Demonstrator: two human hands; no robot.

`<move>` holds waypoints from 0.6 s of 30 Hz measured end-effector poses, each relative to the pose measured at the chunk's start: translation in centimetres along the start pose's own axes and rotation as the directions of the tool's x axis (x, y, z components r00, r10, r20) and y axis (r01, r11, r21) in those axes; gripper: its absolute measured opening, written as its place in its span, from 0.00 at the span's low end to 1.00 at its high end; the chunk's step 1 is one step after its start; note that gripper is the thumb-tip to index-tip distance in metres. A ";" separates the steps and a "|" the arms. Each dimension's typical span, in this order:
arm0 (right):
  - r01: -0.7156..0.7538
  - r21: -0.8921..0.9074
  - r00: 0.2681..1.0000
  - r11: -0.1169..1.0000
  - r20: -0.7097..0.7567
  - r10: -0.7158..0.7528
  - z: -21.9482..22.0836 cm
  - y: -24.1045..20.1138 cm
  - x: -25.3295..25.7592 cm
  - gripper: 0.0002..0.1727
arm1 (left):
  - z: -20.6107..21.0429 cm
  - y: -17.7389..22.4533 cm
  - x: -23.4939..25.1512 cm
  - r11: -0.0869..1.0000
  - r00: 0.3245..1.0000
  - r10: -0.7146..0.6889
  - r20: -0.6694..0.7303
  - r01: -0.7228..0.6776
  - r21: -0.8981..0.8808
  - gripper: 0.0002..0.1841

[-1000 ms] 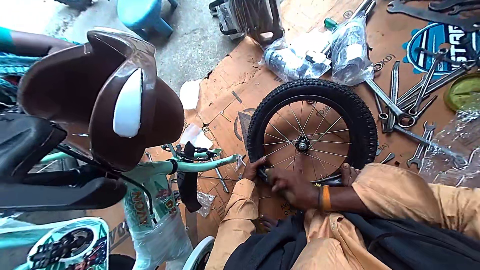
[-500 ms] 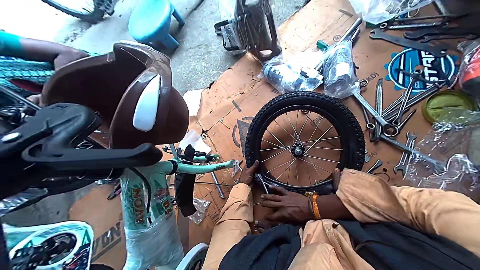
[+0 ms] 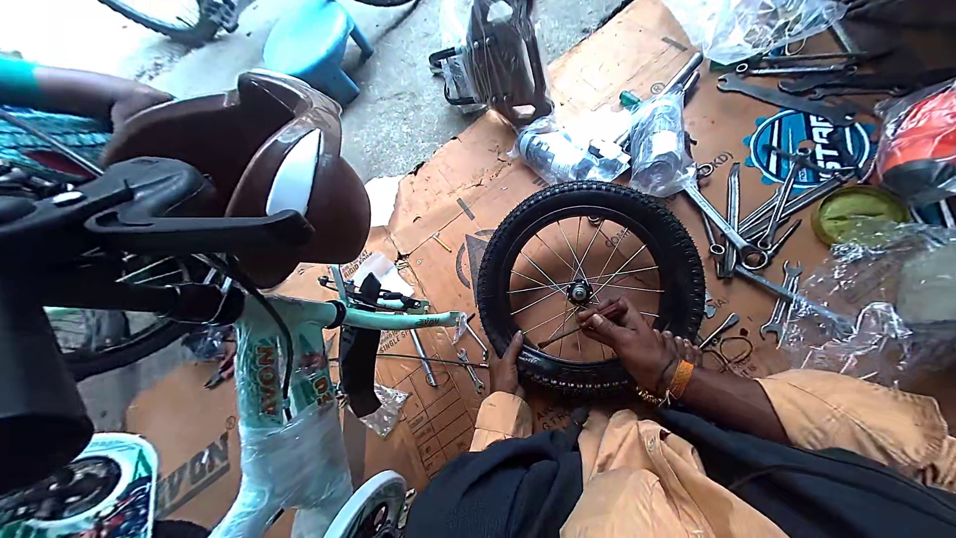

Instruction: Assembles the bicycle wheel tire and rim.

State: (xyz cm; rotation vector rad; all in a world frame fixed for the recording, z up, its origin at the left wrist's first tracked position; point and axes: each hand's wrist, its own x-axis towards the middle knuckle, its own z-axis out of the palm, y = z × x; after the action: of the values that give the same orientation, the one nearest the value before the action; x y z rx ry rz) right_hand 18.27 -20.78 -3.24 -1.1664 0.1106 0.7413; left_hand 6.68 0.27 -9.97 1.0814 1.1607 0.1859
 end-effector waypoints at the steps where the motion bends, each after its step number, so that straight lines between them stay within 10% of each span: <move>1: -0.044 0.029 0.999 0.999 0.009 0.044 0.1 0.1 -0.1 0.11 | -0.2 0.0 0.3 1.000 1.000 -0.018 0.011 0.018 -0.007 0.35; 13: -0.227 0.168 0.974 0.959 0.048 0.222 2.0 1.5 1.7 0.10 | -1.1 3.9 5.4 0.993 0.973 -0.070 0.220 0.047 0.106 0.26; 16: 0.172 -0.231 0.949 0.958 0.301 -0.097 3.0 1.6 1.3 0.11 | -1.5 3.6 6.0 0.995 0.967 -0.082 0.240 0.065 0.079 0.23; 18: 0.516 -0.413 0.791 0.751 0.567 -0.231 4.6 1.8 0.5 0.12 | -2.0 3.2 6.2 0.994 0.960 -0.106 0.259 0.096 0.053 0.22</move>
State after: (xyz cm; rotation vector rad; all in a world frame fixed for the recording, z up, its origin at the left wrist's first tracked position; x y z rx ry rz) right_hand 16.31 -16.24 -3.01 -1.4477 -0.8136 0.6824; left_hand 9.06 6.96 -11.54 1.0445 0.9818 -0.0599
